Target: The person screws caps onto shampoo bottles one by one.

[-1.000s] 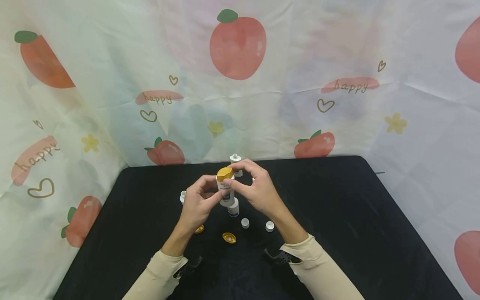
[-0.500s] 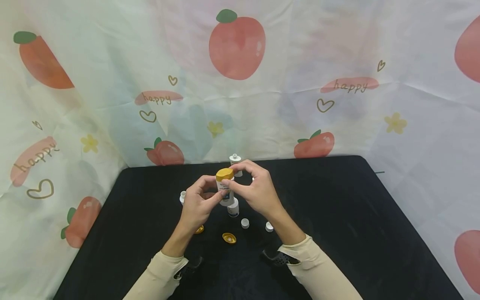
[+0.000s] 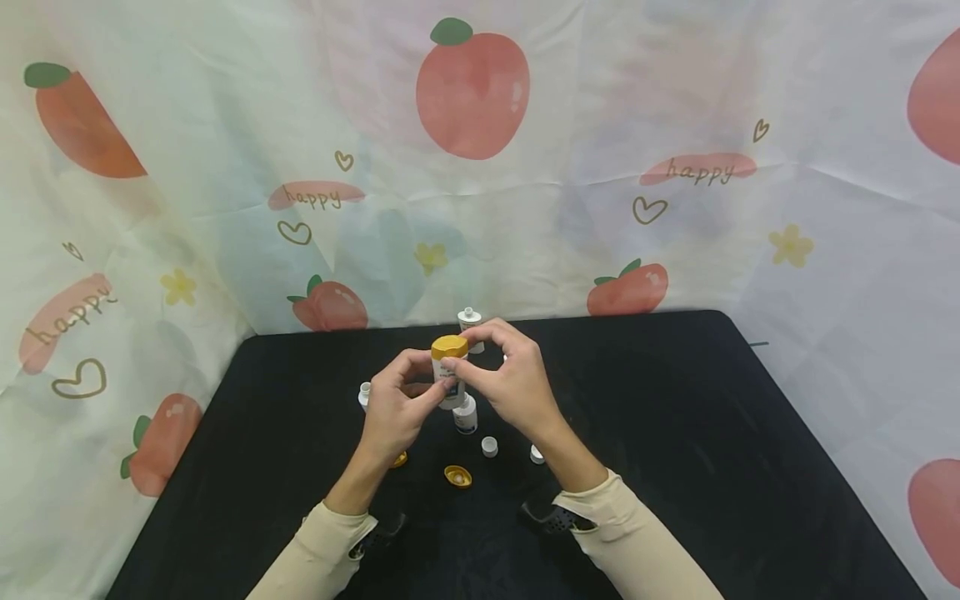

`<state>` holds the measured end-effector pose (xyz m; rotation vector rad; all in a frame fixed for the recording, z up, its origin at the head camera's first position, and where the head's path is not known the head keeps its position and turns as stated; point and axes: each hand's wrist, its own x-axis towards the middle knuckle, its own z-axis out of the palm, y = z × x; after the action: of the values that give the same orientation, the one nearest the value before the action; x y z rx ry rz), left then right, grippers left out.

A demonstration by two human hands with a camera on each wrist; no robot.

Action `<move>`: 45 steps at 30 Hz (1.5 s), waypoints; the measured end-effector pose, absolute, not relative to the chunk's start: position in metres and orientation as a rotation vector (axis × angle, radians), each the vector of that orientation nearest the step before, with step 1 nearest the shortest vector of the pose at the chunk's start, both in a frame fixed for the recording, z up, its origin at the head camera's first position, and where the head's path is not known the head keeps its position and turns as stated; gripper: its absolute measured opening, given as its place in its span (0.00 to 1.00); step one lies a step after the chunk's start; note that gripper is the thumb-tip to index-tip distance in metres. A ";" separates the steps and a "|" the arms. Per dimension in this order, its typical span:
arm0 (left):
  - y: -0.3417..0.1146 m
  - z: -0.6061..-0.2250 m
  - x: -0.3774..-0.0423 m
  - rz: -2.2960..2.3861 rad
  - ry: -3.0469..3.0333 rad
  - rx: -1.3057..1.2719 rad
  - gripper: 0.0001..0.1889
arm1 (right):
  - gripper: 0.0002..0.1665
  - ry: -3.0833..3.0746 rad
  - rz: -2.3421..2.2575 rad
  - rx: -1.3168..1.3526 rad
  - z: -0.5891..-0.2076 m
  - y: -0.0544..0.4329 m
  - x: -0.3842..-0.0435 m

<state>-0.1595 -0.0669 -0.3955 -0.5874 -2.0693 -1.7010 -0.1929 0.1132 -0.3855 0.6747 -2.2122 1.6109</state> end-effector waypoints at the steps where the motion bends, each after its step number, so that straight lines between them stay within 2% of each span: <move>1: -0.067 -0.396 -0.160 -1.694 -2.068 -0.597 0.15 | 0.17 -2.222 1.604 0.682 -0.385 0.114 -0.193; 15: -0.079 -0.419 -0.176 -1.817 -2.118 -0.606 0.19 | 0.18 -2.277 1.628 0.803 -0.386 0.116 -0.195; 35: -0.092 -0.424 -0.175 -1.853 -2.163 -0.647 0.19 | 0.18 -2.345 1.653 0.818 -0.397 0.112 -0.192; 45: -0.109 -0.432 -0.171 -1.753 -2.269 -0.634 0.19 | 0.21 -2.422 1.650 0.905 -0.407 0.105 -0.193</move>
<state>-0.1713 -0.1090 -0.4316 -0.6341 -2.2694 -1.7531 -0.1929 0.1051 -0.4069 0.9045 -2.4222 1.6496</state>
